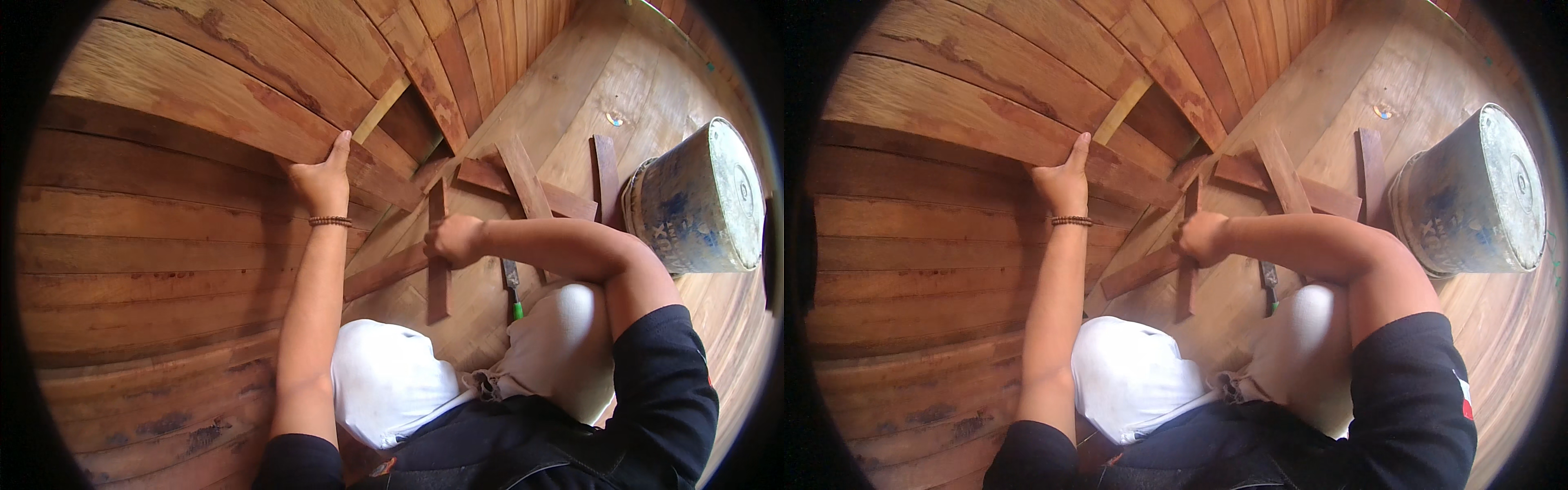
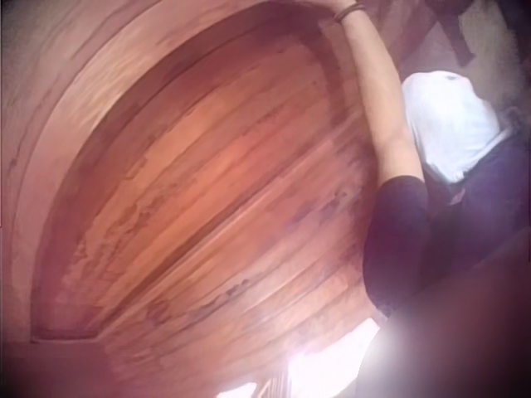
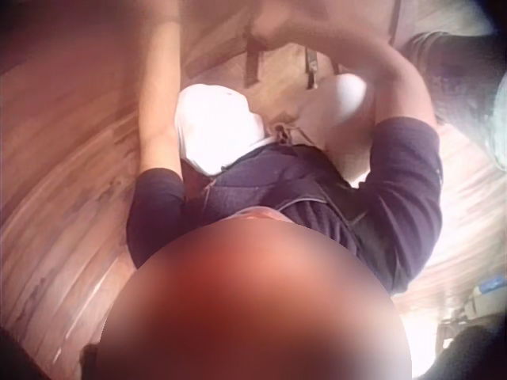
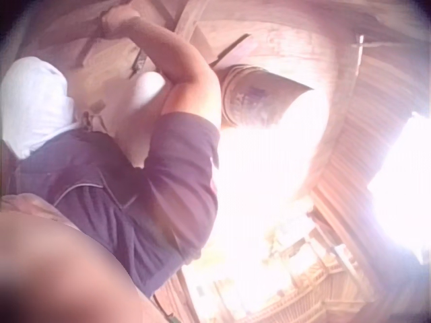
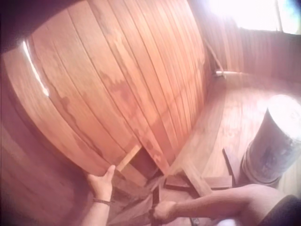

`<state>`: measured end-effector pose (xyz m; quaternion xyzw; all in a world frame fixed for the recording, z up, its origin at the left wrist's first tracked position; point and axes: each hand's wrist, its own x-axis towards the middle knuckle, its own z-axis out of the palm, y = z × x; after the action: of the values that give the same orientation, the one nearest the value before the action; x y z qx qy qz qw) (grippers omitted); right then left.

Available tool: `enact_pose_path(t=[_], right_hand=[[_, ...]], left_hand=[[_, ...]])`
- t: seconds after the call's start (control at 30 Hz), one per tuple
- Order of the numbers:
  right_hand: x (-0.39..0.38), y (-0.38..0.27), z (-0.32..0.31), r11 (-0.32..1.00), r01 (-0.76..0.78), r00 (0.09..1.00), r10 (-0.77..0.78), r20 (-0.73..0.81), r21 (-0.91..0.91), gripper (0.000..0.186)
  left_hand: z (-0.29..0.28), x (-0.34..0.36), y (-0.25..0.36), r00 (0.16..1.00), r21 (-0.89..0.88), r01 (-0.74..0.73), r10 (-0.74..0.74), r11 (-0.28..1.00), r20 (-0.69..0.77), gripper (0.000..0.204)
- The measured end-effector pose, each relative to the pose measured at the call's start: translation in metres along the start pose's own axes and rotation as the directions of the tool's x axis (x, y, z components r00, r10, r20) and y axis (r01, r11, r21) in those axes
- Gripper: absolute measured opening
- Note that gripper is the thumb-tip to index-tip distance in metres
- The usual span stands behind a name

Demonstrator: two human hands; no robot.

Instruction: The person sands a small wooden strip with an angle grinder, then fits it into a gap in the wooden floor. They repeatedly adjust and tap the strip into place using a chisel.

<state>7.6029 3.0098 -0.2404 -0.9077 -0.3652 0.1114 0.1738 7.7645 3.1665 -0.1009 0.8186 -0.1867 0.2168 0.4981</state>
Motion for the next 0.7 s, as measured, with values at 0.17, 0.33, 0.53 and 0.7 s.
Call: enact_pose_path(t=[0.17,0.33,0.53,0.7], right_hand=[[0.004,-0.011,0.017,0.995,-0.1,0.923,0.103,0.372,-0.028,0.03],[0.006,0.007,0.023,0.975,-0.221,0.892,0.203,0.403,-0.002,0.034],[-0.018,0.019,0.027,0.804,-0.594,0.741,0.546,0.391,0.004,0.049],[-0.054,0.017,0.049,0.751,-0.66,0.686,0.596,0.418,0.012,0.082]], left_hand=[[-0.036,-0.006,-0.016,0.94,-0.172,0.272,-0.224,0.947,0.257,0.048],[-0.04,-0.029,-0.048,0.807,-0.152,0.394,-0.262,0.906,0.529,0.029],[-0.037,-0.026,-0.066,0.875,-0.066,0.198,-0.146,0.978,0.462,0.034],[-0.029,-0.034,-0.066,0.843,0.179,0.17,-0.237,0.969,0.483,0.066]])
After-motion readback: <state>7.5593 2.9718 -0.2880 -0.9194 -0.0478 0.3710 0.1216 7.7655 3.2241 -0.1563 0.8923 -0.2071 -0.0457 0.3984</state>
